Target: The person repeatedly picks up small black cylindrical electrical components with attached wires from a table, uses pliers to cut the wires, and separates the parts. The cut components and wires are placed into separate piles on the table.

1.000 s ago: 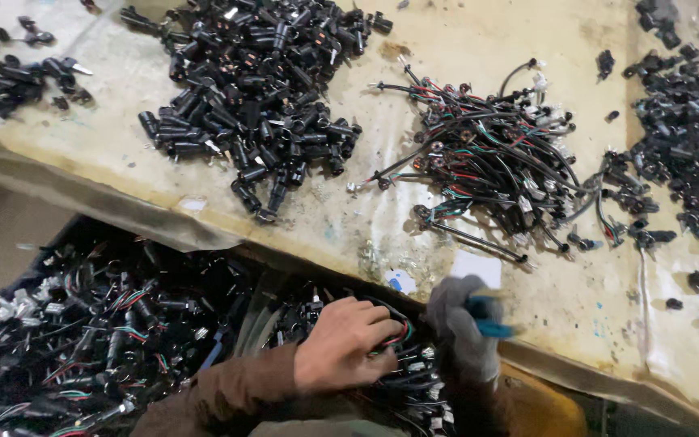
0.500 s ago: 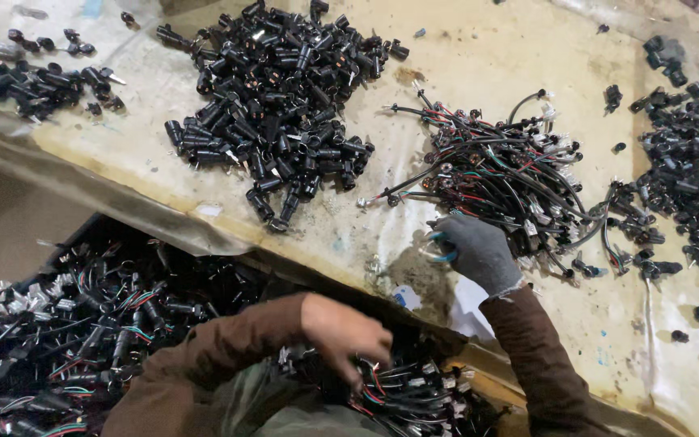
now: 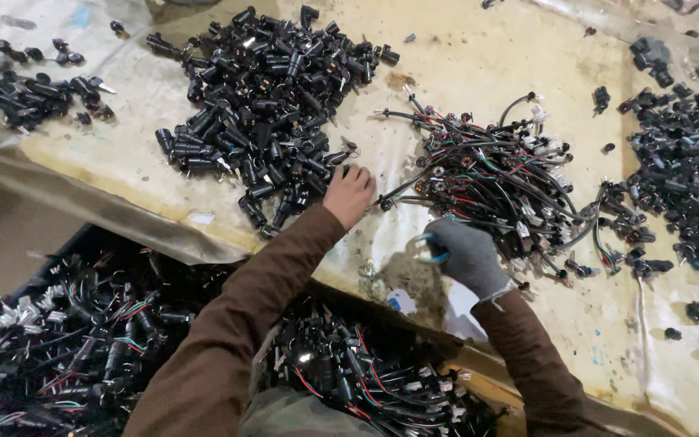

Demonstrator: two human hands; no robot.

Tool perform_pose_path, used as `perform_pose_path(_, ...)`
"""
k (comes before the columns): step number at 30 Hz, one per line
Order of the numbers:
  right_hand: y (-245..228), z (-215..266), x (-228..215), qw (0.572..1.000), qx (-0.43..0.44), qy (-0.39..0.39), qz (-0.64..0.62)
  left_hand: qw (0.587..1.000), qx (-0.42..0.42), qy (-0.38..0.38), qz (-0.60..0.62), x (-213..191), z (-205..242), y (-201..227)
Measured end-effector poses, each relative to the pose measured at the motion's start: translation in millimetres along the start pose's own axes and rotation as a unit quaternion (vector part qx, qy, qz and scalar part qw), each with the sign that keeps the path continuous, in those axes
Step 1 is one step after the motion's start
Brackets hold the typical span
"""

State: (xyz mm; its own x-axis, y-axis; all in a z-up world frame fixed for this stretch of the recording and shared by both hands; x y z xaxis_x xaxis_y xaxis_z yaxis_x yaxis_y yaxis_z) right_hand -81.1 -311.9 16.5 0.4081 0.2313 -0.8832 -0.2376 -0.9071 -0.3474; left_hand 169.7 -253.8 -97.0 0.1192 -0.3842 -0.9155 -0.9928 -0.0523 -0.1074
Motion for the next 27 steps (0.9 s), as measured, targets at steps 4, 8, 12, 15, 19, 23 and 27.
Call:
perform_pose_path(4,26,2,-66,0.937,0.162,0.303,-0.063,0.995,0.053,0.06,0.053,-40,35,13)
perform_pose_path(8,18,15,-85,0.8,0.176,0.522,-0.238,0.995,0.02,0.094,0.03,-86,59,21)
perform_pose_path(12,-47,23,-22,0.935,0.009,0.339,-0.101,0.983,-0.088,0.103,0.125,-113,65,19)
perform_pose_path(15,-73,27,27,0.99,0.053,0.11,-0.073,0.966,-0.137,0.139,0.172,-119,66,8)
perform_pose_path(19,-82,27,45,0.982,0.14,0.037,-0.119,0.96,-0.163,0.136,0.183,-113,66,-22)
perform_pose_path(23,-82,23,42,0.975,0.213,0.029,-0.062,0.965,-0.119,0.115,0.203,-95,48,-32)
perform_pose_path(27,-86,24,48,0.964,0.264,-0.018,-0.011,0.985,-0.088,-0.077,0.124,-65,24,-29)
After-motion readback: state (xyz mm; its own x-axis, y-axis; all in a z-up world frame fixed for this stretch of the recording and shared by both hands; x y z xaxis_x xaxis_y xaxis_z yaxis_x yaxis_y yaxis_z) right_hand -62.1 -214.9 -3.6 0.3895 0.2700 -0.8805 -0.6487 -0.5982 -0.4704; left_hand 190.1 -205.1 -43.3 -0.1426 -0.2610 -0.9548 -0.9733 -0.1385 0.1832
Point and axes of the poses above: each hand's wrist, its own z-axis away from the middle knuckle, its own x-axis out of the palm, y = z × x, the point moved 3 cm from there along -z, towards the middle knuckle, and after that the axes turned 5 degrees about -z, right-handed, at the moved point
